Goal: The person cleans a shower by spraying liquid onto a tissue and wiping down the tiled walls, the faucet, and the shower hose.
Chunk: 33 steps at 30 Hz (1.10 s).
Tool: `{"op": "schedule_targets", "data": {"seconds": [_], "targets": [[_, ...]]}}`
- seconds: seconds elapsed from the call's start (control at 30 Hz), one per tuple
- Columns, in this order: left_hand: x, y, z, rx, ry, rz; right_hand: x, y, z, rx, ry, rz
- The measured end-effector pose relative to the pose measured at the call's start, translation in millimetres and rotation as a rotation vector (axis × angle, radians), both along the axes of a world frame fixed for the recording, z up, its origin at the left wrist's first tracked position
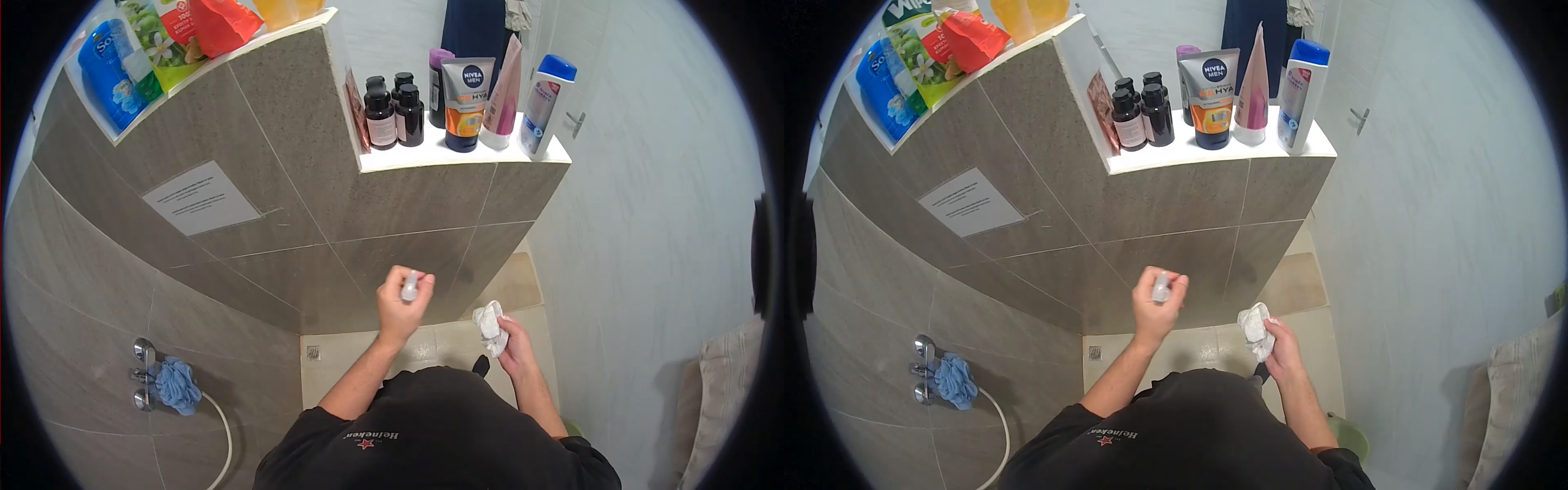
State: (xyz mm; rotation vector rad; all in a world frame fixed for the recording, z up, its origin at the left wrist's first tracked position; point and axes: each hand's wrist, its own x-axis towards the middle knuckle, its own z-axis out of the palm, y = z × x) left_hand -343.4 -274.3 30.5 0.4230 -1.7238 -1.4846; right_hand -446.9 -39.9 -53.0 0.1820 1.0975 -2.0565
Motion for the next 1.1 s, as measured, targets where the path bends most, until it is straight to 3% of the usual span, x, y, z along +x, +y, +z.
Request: {"op": "schedule_targets", "data": {"seconds": [0.13,0.2,0.33,0.5,0.57,0.6,0.7,0.93,1.0,1.1], "targets": [[29.9,-28.0,-16.2,0.010,-0.095,0.029,7.6,-1.7,-6.0,-0.005,0.000,0.002],[43.6,-32.9,-14.0,0.201,-0.027,0.069,10.8,-5.3,-3.0,0.010,-0.005,0.000],[69.2,-52.1,-29.7,0.111,-0.079,0.169,10.7,-13.1,3.4,0.005,-0.031,-0.045],[70.4,-48.1,-32.8,0.229,-0.081,0.172,3.8,-20.8,-0.2,-0.029,-0.019,-0.064],[70.7,-49.0,-53.9,-0.093,-0.265,0.106,2.8,-26.7,4.9,-0.056,-0.004,-0.080],[70.0,-44.5,-52.4,-0.090,-0.267,0.108,2.7,-28.1,6.5,-0.053,-0.006,-0.077],[57.7,-24.2,-34.0,-0.033,-0.116,0.087,4.3,-29.9,7.1,-0.061,0.003,-0.088],[66.6,-48.4,2.5,-0.059,-0.025,0.135,13.2,-25.3,5.7,-0.021,-0.001,-0.130],[65.2,-56.3,24.4,0.129,0.093,0.149,13.4,-24.2,3.0,0.003,-0.004,-0.147],[66.8,-70.4,17.6,0.131,0.149,0.162,12.4,-24.0,-1.8,-0.007,0.005,-0.155]]}}
